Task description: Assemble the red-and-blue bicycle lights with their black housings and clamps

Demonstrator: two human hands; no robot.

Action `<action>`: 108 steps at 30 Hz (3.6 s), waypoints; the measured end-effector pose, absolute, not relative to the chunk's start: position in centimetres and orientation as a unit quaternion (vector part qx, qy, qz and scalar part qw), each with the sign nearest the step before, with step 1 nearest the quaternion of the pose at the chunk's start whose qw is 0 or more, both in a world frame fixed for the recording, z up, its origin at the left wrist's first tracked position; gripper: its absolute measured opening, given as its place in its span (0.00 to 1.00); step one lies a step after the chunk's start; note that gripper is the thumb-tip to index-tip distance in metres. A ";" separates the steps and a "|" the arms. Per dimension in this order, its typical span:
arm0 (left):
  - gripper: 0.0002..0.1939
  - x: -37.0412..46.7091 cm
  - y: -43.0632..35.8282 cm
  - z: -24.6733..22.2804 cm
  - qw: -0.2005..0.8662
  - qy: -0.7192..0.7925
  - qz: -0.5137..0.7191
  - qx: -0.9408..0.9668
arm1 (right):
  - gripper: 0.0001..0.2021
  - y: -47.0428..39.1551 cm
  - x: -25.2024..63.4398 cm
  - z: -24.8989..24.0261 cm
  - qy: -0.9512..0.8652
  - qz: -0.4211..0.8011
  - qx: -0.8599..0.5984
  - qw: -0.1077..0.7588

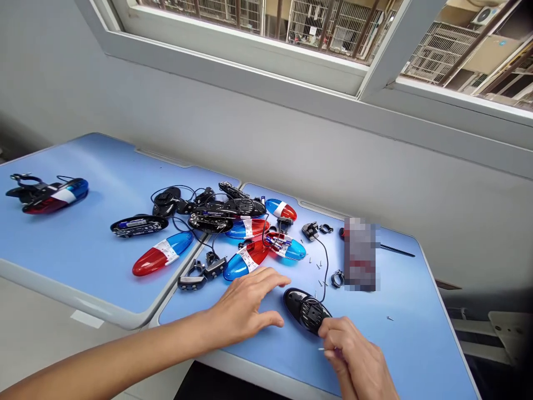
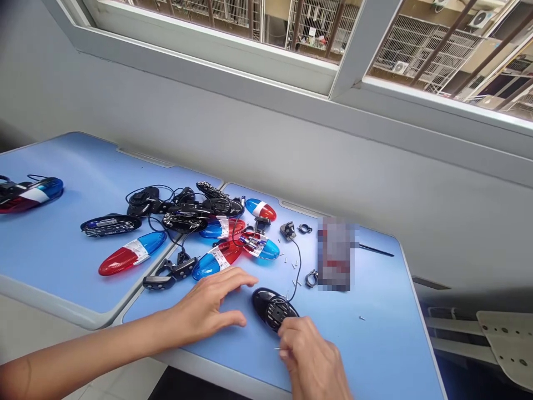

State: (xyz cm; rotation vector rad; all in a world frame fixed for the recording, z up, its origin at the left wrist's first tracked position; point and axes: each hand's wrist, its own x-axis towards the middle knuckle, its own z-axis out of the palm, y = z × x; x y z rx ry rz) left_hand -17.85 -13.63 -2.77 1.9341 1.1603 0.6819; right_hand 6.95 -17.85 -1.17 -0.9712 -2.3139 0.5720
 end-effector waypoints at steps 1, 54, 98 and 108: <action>0.30 -17.9 -13.3 -3.1 0.348 0.448 0.254 0.783 | 0.08 -17.9 7.4 -1.7 -0.858 0.214 -0.378 0.274; 0.24 -15.4 -13.4 -4.3 0.345 0.449 0.185 0.803 | 0.21 -16.0 7.9 -2.4 -0.608 0.459 -0.618 0.195; 0.25 -15.8 -14.6 -4.3 0.362 0.404 0.164 0.824 | 0.10 -16.1 1.6 1.5 -0.857 0.028 -0.411 0.310; 0.24 -16.3 -14.4 -3.7 0.371 0.385 0.172 0.827 | 0.10 -15.8 1.1 1.6 -0.879 0.026 -0.404 0.250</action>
